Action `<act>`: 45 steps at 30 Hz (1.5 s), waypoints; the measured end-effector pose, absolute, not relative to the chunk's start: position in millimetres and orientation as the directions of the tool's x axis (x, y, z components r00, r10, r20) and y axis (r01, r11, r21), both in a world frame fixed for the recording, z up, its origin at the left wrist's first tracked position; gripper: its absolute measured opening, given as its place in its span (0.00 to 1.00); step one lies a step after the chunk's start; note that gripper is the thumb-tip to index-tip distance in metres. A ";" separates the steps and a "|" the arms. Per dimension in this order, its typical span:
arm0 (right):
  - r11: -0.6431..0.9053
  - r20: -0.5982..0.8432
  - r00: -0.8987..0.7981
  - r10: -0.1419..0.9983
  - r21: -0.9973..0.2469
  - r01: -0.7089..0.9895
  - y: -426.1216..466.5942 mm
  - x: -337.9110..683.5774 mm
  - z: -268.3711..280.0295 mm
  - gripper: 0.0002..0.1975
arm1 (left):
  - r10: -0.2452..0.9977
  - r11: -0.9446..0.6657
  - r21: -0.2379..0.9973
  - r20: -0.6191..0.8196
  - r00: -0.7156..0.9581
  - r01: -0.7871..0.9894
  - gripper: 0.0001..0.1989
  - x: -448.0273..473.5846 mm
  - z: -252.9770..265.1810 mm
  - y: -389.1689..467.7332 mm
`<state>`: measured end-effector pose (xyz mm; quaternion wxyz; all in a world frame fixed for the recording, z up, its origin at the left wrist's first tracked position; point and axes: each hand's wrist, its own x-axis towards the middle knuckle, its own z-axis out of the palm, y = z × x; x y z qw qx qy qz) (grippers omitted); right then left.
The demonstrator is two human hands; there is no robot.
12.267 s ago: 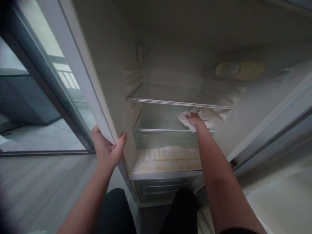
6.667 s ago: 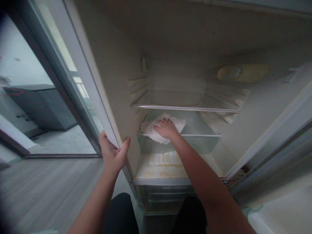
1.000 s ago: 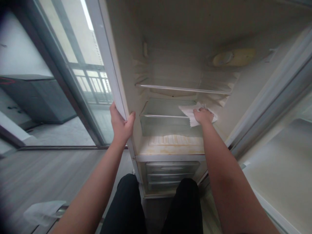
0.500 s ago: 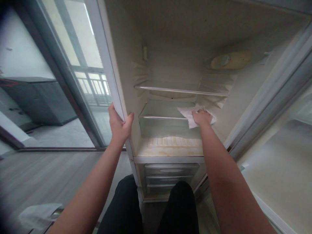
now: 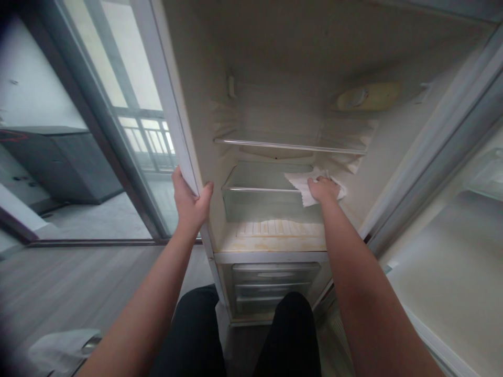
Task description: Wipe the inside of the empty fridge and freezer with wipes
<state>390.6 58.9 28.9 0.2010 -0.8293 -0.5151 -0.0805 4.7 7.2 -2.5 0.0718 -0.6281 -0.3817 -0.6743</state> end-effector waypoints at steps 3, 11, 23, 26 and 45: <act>-0.384 0.333 0.445 0.831 -0.236 0.893 58.8 390.9 29.0 0.33 | 0.398 -0.696 0.441 0.894 -0.207 0.566 0.37 5.0 -2.0 6.0; -0.359 0.236 0.379 0.895 -0.124 0.925 57.5 388.6 34.4 0.36 | 0.378 -0.712 0.430 0.901 -0.212 0.556 0.36 5.9 -2.8 8.0; -0.221 0.378 0.235 0.895 -0.080 0.972 42.6 320.7 12.0 0.34 | 0.361 -0.707 0.416 0.908 -0.214 0.571 0.35 8.4 -0.8 4.9; -0.185 0.464 0.207 0.862 -0.092 0.978 44.3 297.0 5.1 0.32 | 0.369 -0.702 0.426 0.903 -0.220 0.571 0.35 8.4 -1.4 4.6; 0.281 0.572 -0.233 0.787 0.005 0.960 46.2 137.0 -3.5 0.25 | 0.352 -0.697 0.411 0.910 -0.218 0.588 0.36 6.3 -2.1 7.1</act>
